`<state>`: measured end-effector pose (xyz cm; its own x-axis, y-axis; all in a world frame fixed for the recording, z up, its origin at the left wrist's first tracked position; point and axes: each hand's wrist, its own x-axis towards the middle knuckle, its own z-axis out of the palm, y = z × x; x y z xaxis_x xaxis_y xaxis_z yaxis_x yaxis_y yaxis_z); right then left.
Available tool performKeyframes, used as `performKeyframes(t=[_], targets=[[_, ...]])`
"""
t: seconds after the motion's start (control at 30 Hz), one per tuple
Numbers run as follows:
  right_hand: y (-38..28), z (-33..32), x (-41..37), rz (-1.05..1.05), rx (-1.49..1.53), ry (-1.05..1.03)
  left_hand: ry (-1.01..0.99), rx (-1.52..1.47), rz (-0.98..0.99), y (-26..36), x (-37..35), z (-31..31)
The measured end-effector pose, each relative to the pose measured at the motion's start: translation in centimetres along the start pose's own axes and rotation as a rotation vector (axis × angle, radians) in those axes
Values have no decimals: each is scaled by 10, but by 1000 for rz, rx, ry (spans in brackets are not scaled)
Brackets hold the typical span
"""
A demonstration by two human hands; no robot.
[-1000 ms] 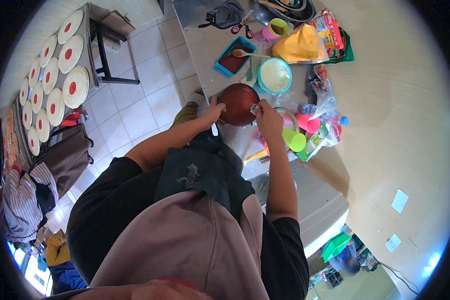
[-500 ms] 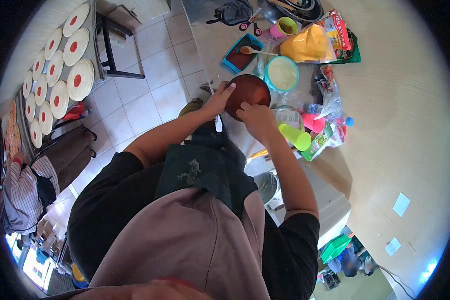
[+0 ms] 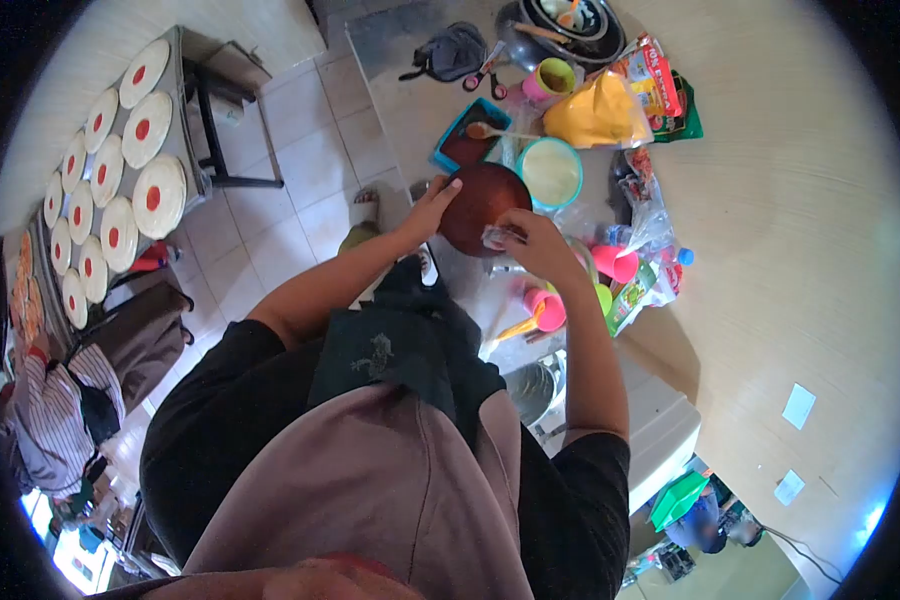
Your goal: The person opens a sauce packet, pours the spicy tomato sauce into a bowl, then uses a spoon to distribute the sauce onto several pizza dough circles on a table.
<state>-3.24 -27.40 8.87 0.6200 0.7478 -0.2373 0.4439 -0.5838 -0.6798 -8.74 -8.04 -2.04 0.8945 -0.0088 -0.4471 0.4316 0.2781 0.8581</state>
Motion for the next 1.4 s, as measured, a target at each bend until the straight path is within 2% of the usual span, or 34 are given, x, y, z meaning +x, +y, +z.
performKeyframes(t=[0.07,0.1,0.17,0.2,0.27,0.3,0.37,0.4,0.47,0.57,0.6,0.63,0.7,0.73,0.8,0.87,0.9,0.93,0.97,1.0,1.03,1.07,1.1,1.13,1.17,1.23,1.27,1.33,1.37,1.4], targets=[[2,-8,12,316,503,227,3,-64,8,12,2,-9],[9,-16,23,311,504,238,35,-59,-14,14,6,-16],[30,-39,54,468,536,368,63,-48,-31,17,13,-34],[30,-47,74,464,538,375,46,-85,-36,18,16,-46],[21,-58,123,390,596,716,20,-134,-18,42,12,-67],[24,-60,147,388,606,723,18,-122,-18,47,14,-78],[37,-60,198,331,1035,764,85,-131,-6,56,18,-102],[56,-55,226,333,1043,771,100,-172,5,57,22,-114],[104,-33,279,582,782,881,143,-157,-24,93,17,-128],[133,-14,323,707,723,857,171,-100,-38,120,23,-157],[178,7,338,555,658,924,194,-48,-19,121,28,-167],[167,4,335,574,659,928,215,5,0,123,33,-179],[141,-7,321,624,-133,844,160,21,18,111,48,-203],[128,-11,308,645,-134,842,167,13,18,113,51,-208],[101,-22,275,479,-341,756,192,-7,-10,102,62,-225],[65,-28,232,448,-426,693,200,-30,-8,99,67,-228],[59,-26,211,424,-566,614,221,-50,2,101,69,-230],[60,-22,192,380,-698,535,159,-119,-6,104,69,-228],[73,-16,176,505,-711,293,124,-184,-1,109,69,-225],[104,2,159,395,-738,329,205,-174,-53,101,71,-220],[106,10,149,269,-687,462,178,-205,-49,87,73,-221],[108,11,150,424,-649,331,95,165,298,95,60,-224],[128,19,145,327,-693,379,164,341,415,47,76,-228],[128,10,144,469,-671,147,190,42,52,95,69,-217],[122,6,146,312,-776,165,177,-148,49,80,74,-215],[90,-2,159,557,-880,4,226,-102,128,100,49,-205],[101,0,162,518,-884,4,261,-106,141,102,40,-204],[126,-2,151,249,-433,418,245,-222,94,105,25,-194],[144,-1,144,107,-128,446,348,-154,82,105,16,-192],[139,3,147,103,38,578,426,-86,64,103,7,-188]])
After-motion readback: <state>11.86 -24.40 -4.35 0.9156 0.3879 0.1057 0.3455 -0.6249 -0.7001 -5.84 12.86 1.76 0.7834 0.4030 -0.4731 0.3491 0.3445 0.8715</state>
